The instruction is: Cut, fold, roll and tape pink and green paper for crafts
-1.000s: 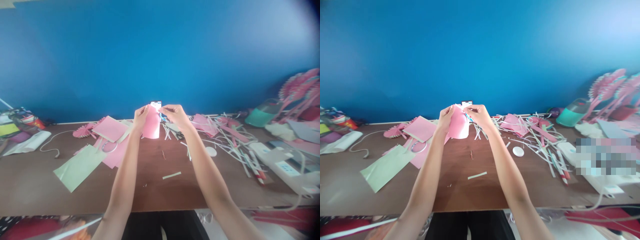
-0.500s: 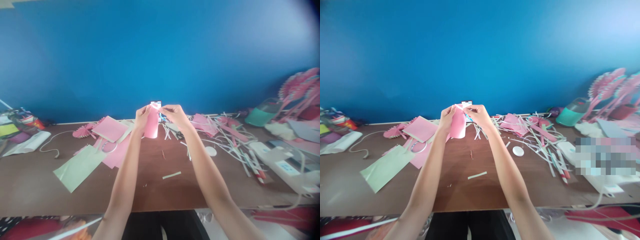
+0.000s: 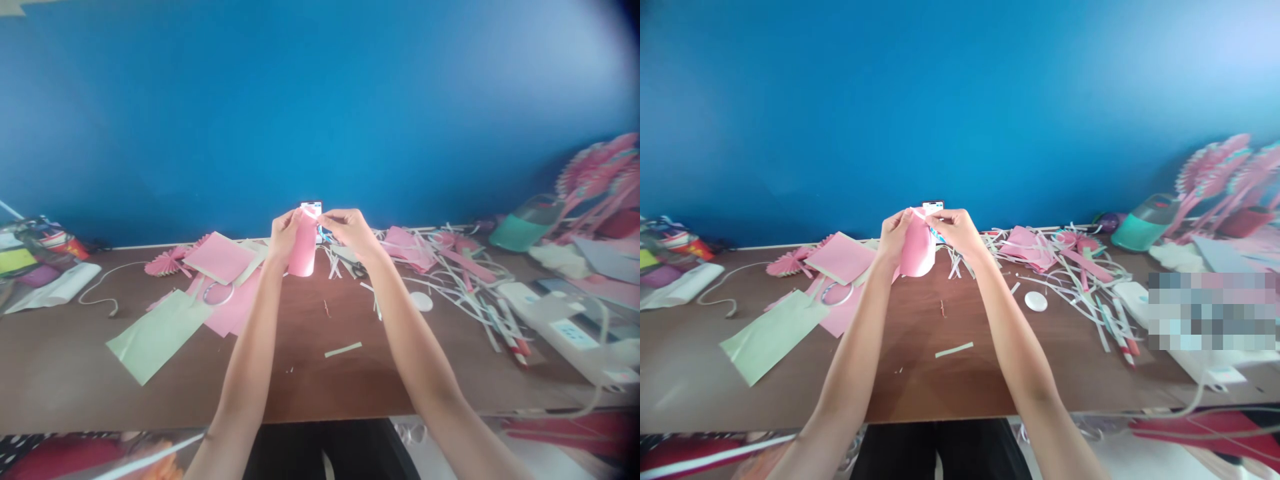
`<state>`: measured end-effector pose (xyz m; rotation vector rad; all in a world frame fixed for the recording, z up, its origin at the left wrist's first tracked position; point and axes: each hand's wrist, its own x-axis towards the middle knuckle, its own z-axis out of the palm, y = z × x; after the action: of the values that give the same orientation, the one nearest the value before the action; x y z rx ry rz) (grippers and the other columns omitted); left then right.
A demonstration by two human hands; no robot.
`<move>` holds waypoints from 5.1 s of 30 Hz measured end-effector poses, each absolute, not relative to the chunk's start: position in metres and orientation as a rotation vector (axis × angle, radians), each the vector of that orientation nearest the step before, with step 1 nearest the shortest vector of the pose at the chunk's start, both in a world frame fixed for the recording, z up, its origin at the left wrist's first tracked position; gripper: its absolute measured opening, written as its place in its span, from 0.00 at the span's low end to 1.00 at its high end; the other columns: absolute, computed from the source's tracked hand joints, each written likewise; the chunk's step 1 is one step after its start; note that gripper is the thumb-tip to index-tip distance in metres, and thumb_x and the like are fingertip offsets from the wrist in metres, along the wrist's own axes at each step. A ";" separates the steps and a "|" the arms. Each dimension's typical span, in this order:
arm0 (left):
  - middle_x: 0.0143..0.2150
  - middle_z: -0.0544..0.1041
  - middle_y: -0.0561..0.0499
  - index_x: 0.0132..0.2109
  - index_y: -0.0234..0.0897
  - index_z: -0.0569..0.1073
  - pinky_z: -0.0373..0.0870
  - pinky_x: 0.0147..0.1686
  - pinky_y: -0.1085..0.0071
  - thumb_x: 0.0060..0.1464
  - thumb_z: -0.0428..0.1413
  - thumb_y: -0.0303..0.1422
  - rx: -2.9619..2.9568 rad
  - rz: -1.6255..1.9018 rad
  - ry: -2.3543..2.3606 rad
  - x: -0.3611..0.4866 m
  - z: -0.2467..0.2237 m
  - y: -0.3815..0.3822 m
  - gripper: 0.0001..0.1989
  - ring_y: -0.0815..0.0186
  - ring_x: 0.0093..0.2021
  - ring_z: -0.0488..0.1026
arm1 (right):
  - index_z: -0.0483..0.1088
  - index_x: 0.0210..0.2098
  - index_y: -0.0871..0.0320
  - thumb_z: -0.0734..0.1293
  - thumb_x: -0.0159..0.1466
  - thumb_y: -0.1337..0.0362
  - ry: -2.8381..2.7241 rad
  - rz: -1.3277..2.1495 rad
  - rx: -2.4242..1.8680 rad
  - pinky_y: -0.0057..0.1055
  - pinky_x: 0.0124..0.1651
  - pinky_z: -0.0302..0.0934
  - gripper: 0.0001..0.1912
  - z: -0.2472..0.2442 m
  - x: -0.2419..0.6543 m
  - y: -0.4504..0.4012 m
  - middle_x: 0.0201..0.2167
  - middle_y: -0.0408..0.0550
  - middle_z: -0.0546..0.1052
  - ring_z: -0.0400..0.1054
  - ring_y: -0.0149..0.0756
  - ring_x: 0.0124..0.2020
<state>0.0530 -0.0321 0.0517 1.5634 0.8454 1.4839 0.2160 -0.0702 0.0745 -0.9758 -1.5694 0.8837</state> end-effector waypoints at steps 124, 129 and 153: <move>0.40 0.80 0.49 0.40 0.38 0.75 0.67 0.40 0.69 0.61 0.44 0.29 2.354 1.543 1.540 -0.001 0.093 -0.055 0.13 0.63 0.40 0.75 | 0.73 0.52 0.60 0.67 0.61 0.65 -1.594 1.234 -0.995 0.26 0.18 0.39 0.19 0.048 0.254 -0.044 0.16 0.38 0.64 0.48 0.24 0.16; 0.39 0.80 0.49 0.40 0.38 0.75 0.67 0.37 0.69 0.60 0.45 0.29 2.347 1.506 1.501 0.000 0.095 -0.056 0.13 0.64 0.37 0.74 | 0.72 0.53 0.60 0.67 0.61 0.64 -1.579 1.277 -0.994 0.25 0.19 0.40 0.20 0.044 0.253 -0.043 0.15 0.35 0.60 0.47 0.24 0.17; 0.40 0.80 0.49 0.41 0.38 0.76 0.69 0.42 0.68 0.60 0.46 0.29 2.433 1.454 1.428 -0.006 0.104 -0.064 0.13 0.64 0.39 0.75 | 0.72 0.52 0.59 0.67 0.62 0.66 -1.715 1.491 -1.007 0.24 0.18 0.42 0.18 0.036 0.243 -0.039 0.13 0.34 0.61 0.49 0.24 0.15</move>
<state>-0.0058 -0.0644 0.1035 2.4333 1.4284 1.4536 0.2434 -0.0391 0.0358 -1.0074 -1.7152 1.4911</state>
